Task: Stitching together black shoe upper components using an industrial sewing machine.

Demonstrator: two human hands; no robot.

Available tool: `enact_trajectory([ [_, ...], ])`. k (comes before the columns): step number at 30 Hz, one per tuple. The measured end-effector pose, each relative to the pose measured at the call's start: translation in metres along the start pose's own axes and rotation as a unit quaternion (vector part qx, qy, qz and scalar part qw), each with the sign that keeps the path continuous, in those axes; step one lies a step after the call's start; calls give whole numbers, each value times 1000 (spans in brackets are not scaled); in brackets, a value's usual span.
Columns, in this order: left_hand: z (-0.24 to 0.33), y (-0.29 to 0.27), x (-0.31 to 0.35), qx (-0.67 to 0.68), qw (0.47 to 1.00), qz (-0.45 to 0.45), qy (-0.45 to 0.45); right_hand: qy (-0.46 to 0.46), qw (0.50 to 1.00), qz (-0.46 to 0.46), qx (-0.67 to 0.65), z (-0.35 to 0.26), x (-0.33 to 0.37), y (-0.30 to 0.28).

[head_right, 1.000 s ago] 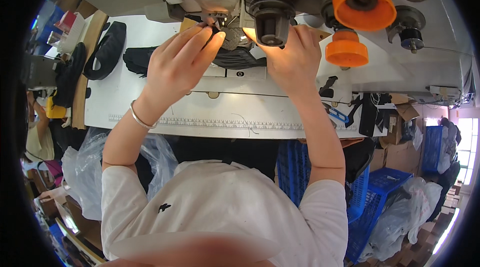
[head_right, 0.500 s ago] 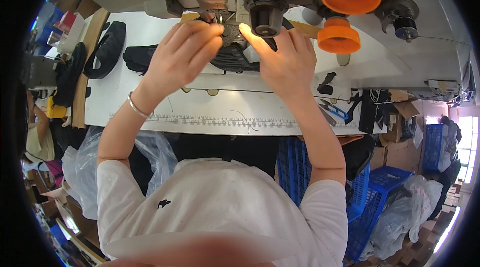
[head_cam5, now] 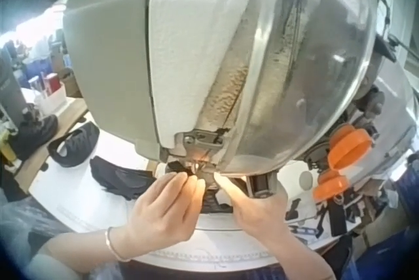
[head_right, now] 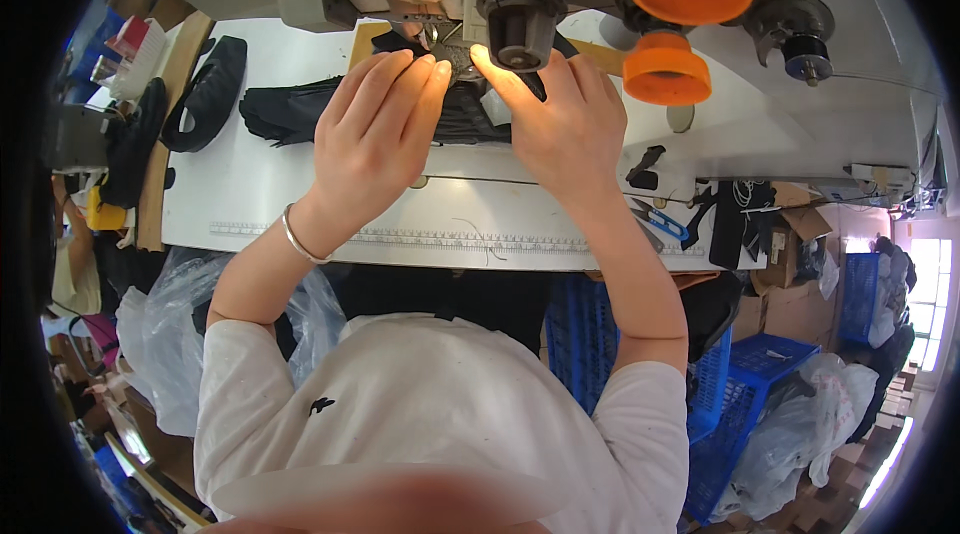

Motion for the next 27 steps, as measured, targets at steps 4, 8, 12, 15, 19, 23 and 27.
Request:
enact_trajectory([
  [4,3,-2,1,-45,998,-30,17,-21,1000,17,-5,-1,-2,-3],
  [8,0,-2,3,-31,999,-33,21,-10,1000,-6,10,-7,-1,-8],
  [12,-4,-5,4,-23,998,-51,10,-2,1000,-18,19,-12,-2,-11],
  [15,-10,-4,5,-1,999,-43,17,4,1000,-11,7,-16,-3,-12],
  [19,-19,-1,6,56,997,-43,11,15,1000,-15,-3,-24,-2,-14],
  [23,-23,0,5,94,995,-37,3,29,999,-23,10,-29,-1,-15],
  [27,-36,-3,2,120,990,-66,17,25,998,-42,27,-35,-2,-17],
])
Point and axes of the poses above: each hand's wrist, its own x-axis away from the middle knuckle, its own y-axis out of the palm, z = x × y, the point moved 1 cm from there along -x, towards the middle knuckle, and after that the axes turned 7 degrees about -x, right-handed, at the moved point
